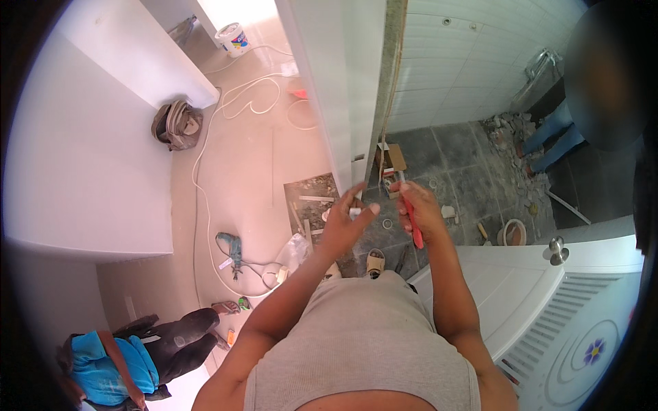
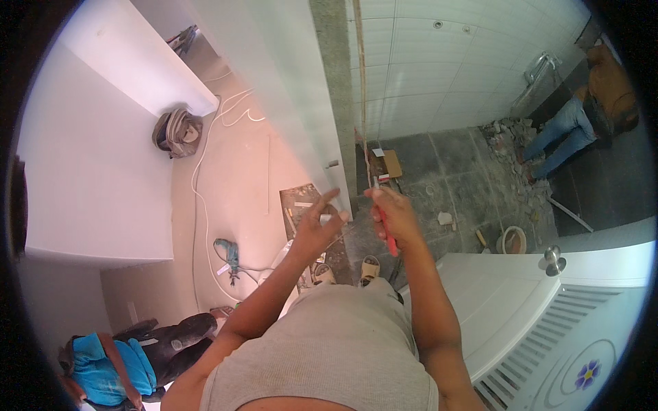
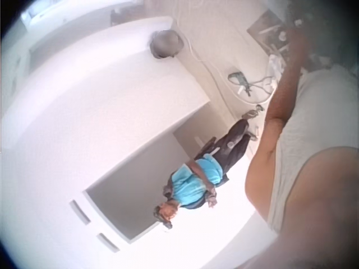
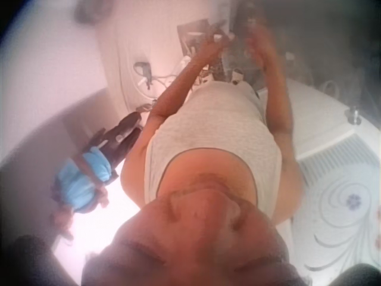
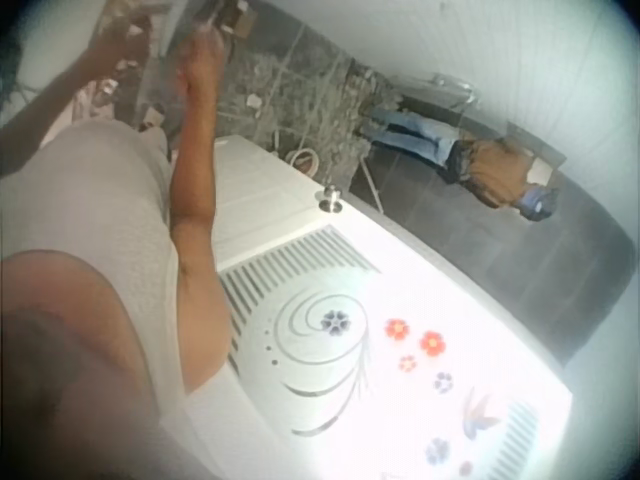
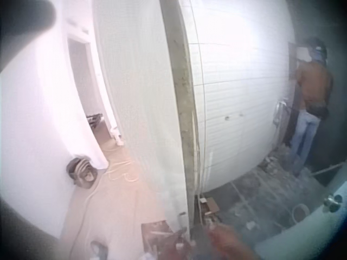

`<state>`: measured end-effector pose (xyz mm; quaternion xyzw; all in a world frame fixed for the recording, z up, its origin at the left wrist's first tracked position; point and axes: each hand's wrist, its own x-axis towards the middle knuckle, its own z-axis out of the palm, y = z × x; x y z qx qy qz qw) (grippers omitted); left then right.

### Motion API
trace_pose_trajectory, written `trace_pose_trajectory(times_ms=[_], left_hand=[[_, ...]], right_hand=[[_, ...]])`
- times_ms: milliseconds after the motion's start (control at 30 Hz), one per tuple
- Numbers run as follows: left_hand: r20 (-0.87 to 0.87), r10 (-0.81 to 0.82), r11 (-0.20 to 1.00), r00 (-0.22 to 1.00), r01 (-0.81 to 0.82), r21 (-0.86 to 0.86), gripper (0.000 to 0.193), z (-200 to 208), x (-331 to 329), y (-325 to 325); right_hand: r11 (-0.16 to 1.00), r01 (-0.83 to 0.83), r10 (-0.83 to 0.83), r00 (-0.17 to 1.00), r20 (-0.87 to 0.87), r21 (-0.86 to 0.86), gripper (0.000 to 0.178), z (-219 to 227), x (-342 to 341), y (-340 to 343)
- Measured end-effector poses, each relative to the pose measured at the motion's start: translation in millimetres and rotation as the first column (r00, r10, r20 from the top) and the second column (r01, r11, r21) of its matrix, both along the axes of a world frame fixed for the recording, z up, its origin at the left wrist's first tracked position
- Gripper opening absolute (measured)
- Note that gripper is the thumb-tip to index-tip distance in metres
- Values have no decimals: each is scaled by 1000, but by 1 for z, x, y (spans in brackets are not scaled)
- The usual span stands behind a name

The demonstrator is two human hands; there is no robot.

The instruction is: The person installs a white door frame by hand, using a red hammer to tap small white plastic clips into place along the vertical edge. Another worker is visible in the background working on the floor. The camera wearer repeatedly positions and secures the frame components.

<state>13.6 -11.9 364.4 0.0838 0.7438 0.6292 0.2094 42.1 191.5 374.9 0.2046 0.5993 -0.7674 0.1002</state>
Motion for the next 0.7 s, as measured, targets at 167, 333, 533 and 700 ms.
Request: trace_pose_trajectory(times_ms=[167,333,533,700], left_hand=[[-120,95,995,988,-98,-19,91,4,-23,40],[-291,143,980,946,-176,-88,105,-5,-23,68],[-410,-134,823,902,-129,-552,98,-19,-27,46],[-383,-122,860,916,-95,-502,105,-74,-6,14]], right_hand=[[975,202,-197,979,55,-95,41,-39,33,27],[968,244,-234,962,138,-61,41,-61,52,55],[965,249,-235,962,141,-86,33,-72,41,70],[852,-43,119,986,-114,522,47,-64,15,40]])
